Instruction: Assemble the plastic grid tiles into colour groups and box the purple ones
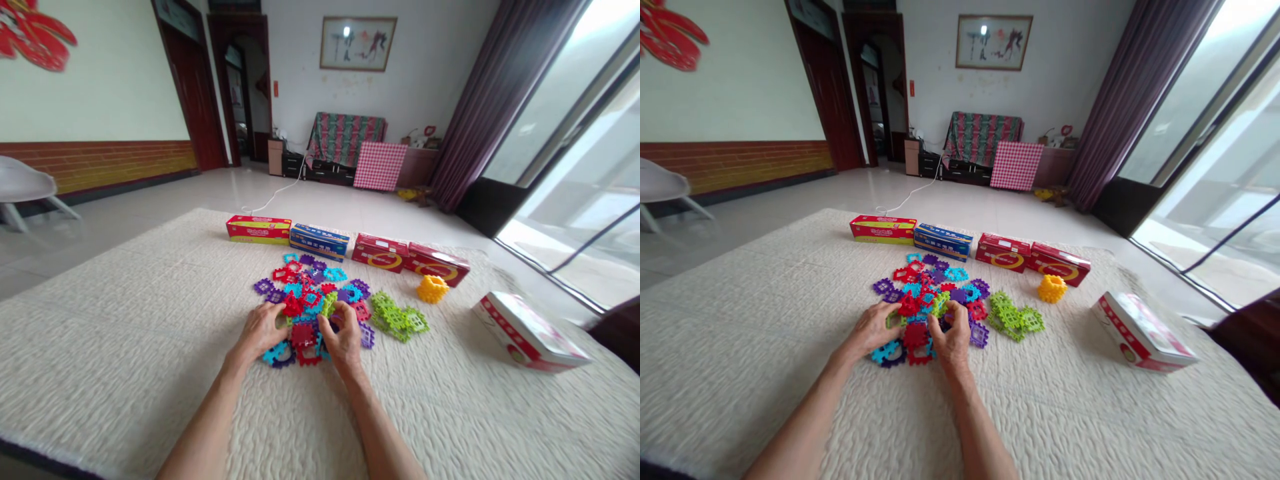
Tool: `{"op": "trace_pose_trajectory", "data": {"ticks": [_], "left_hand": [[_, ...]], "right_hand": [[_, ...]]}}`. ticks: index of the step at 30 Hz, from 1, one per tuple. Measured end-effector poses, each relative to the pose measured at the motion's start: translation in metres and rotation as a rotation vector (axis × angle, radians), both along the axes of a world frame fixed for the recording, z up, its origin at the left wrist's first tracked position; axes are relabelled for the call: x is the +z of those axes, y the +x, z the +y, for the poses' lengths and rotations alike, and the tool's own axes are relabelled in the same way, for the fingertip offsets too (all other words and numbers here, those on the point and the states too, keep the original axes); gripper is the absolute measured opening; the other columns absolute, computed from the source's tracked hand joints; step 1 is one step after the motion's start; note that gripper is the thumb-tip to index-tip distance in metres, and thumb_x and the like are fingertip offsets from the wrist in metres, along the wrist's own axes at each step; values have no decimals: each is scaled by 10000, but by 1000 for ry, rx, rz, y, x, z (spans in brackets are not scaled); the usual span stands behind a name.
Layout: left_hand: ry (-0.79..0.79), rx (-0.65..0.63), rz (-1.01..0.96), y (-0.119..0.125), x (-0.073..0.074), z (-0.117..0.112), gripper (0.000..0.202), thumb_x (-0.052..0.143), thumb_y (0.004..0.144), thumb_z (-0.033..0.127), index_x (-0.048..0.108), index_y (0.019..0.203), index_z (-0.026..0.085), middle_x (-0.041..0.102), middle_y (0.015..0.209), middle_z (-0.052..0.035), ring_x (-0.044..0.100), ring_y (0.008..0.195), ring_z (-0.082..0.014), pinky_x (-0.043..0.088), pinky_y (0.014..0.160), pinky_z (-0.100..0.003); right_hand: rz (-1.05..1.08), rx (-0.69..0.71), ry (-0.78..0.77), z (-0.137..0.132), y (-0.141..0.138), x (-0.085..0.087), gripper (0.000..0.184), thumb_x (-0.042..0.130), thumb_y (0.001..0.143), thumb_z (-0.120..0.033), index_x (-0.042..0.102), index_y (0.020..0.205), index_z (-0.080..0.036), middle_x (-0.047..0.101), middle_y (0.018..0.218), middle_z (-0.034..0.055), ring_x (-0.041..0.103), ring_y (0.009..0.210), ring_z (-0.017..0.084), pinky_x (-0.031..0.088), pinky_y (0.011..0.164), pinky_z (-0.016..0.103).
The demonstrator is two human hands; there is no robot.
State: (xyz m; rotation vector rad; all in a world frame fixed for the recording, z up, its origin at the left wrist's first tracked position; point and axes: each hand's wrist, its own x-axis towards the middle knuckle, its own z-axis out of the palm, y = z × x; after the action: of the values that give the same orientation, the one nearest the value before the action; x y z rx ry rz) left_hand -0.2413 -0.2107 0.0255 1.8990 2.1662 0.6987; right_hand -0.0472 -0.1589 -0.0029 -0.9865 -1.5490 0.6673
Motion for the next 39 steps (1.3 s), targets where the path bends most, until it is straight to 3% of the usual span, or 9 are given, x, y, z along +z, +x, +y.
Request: {"op": "trace_pose_trajectory", "data": {"ticks": [4, 7, 12, 18, 22, 26, 29, 33, 39], "left_hand": [[95, 86, -265, -11, 6, -2, 481, 566, 783, 387, 600, 1216, 179, 651, 1202, -78, 599, 1108, -216, 456, 964, -318], [189, 98, -329, -8, 7, -2, 425, 539, 804, 394, 630, 1168, 194, 671, 1170, -59, 611, 1087, -208, 466, 962, -332], [329, 104, -334, 17, 11, 8, 372, 556, 810, 389, 654, 1107, 189, 691, 1101, -60, 635, 1019, -196, 495, 926, -326], [413, -10, -89, 67, 28, 44, 292, 617, 783, 314, 679, 1034, 177, 681, 1069, -86, 626, 1027, -224, 484, 945, -346], [412, -113, -82, 119, 32, 75, 275, 623, 788, 286, 677, 1032, 171, 676, 1047, -82, 631, 991, -210, 493, 919, -322], [369, -244, -135, 175, 24, 104, 212, 609, 791, 242, 681, 983, 185, 676, 1014, -64, 619, 991, -187, 487, 907, -293], [312, -302, -136, 203, 17, 117, 193, 590, 805, 248, 678, 967, 195, 664, 982, -55, 618, 958, -178, 487, 880, -283], [228, -340, -88, 217, 12, 117, 237, 538, 841, 281, 662, 1026, 202, 648, 1037, -63, 612, 976, -186, 469, 897, -297], [108, -280, 41, 205, 15, 98, 444, 556, 783, 292, 566, 1219, 211, 584, 1235, -93, 501, 1196, -255, 392, 998, -385]], "right_hand": [[4, -5, 4, 0, 0, 3, 353, 639, 784, -378, 527, 1068, -199, 573, 1002, 59, 593, 893, 186, 546, 776, 351], [6, -8, 10, 2, 0, 4, 350, 641, 776, -366, 533, 1060, -191, 575, 1001, 62, 592, 892, 187, 546, 771, 344], [22, -18, 20, 6, 1, 6, 349, 634, 780, -354, 530, 1069, -189, 579, 1021, 67, 593, 903, 186, 547, 762, 333], [-21, -150, 109, 18, 32, 14, 351, 617, 787, -358, 533, 1078, -180, 580, 998, 78, 584, 876, 194, 532, 763, 355], [-145, -307, 195, 36, 79, 18, 328, 596, 784, -364, 542, 1050, -180, 583, 956, 79, 573, 873, 214, 509, 784, 389], [-267, -443, 229, 55, 126, 15, 339, 579, 779, -398, 542, 1043, -189, 588, 968, 86, 570, 907, 239, 489, 804, 413], [-333, -486, 230, 62, 149, 6, 337, 562, 784, -399, 539, 1048, -189, 587, 985, 98, 571, 922, 253, 481, 816, 427], [-388, -482, 216, 60, 161, -8, 388, 559, 785, -402, 523, 1104, -185, 570, 1087, 124, 552, 1011, 279, 450, 875, 469], [-448, -390, 167, 53, 159, -19, 495, 589, 752, -364, 484, 1202, -187, 514, 1255, 137, 481, 1162, 296, 402, 967, 490]]}}
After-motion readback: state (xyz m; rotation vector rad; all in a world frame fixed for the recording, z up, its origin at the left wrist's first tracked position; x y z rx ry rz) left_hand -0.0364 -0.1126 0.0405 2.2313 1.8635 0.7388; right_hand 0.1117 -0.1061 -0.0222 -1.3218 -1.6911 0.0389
